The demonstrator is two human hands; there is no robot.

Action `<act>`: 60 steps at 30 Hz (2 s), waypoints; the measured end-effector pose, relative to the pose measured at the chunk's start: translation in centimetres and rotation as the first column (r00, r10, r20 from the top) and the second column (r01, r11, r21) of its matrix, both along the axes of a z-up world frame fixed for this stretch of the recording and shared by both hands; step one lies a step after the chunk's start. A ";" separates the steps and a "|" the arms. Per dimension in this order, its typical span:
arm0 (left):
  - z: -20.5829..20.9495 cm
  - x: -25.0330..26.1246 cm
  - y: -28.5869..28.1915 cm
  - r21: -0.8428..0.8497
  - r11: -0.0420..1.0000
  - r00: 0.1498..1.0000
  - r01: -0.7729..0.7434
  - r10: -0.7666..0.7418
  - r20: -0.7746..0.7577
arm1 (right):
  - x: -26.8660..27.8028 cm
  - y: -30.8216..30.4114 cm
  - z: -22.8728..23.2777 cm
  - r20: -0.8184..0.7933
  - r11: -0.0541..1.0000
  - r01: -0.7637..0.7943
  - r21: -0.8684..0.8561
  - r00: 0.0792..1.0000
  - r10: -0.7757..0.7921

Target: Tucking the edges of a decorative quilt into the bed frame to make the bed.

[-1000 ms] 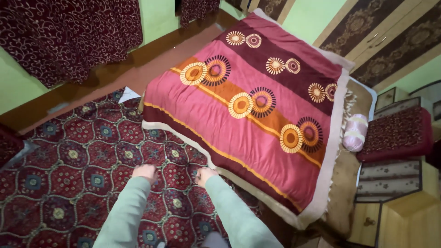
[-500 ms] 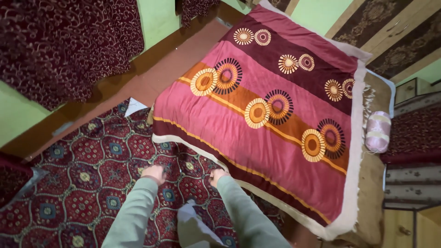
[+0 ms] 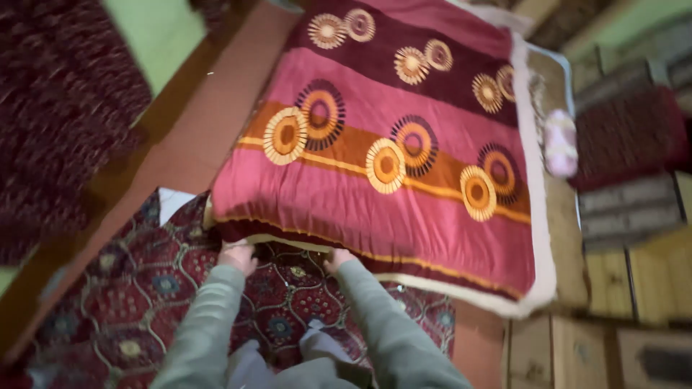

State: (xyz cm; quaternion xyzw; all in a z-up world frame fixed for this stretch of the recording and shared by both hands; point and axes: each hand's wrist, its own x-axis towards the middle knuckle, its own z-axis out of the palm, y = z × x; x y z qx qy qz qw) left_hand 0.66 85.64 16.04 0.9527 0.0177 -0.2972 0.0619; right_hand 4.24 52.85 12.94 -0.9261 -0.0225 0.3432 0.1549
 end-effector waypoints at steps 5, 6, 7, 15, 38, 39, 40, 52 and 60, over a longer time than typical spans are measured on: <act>0.1 3.9 -2.0 -0.114 0.963 0.968 0.245 -0.236 0.087 | -4.3 -3.8 -3.1 0.079 0.966 0.244 -0.080 0.968 -0.238; -0.6 4.1 -2.1 -0.115 0.954 0.960 0.277 -0.270 0.075 | -5.8 -3.9 -1.9 0.067 0.957 0.277 -0.080 0.960 -0.272; -1.2 4.3 -2.4 -0.116 0.940 0.946 0.322 -0.313 0.090 | -7.2 -4.1 -0.5 0.069 0.956 0.280 -0.089 0.959 -0.275; -4.8 7.6 -13.7 -0.024 0.837 0.833 0.547 -0.541 0.118 | -12.0 -12.3 5.0 0.019 0.831 0.466 -0.305 0.875 -0.483; -8.0 13.2 -61.5 0.160 0.640 0.577 0.751 -0.755 0.310 | -8.9 -68.6 1.1 0.331 0.850 0.480 -0.218 0.856 -0.398; -8.2 13.8 -63.1 0.150 0.642 0.583 0.752 -0.754 0.302 | -8.1 -70.0 1.0 0.319 0.851 0.475 -0.224 0.861 -0.396; -8.4 14.7 -64.8 0.132 0.649 0.582 0.749 -0.740 0.336 | -7.2 -71.5 1.1 0.318 0.854 0.463 -0.237 0.868 -0.382; -5.7 27.2 -85.0 0.111 0.705 0.626 0.701 -0.682 0.378 | 10.1 -87.7 4.4 0.408 0.917 0.364 -0.161 0.871 -0.274; -5.5 35.0 -95.3 0.100 0.749 0.653 0.655 -0.628 0.423 | 22.0 -95.1 13.4 0.455 0.953 0.233 -0.195 0.882 -0.123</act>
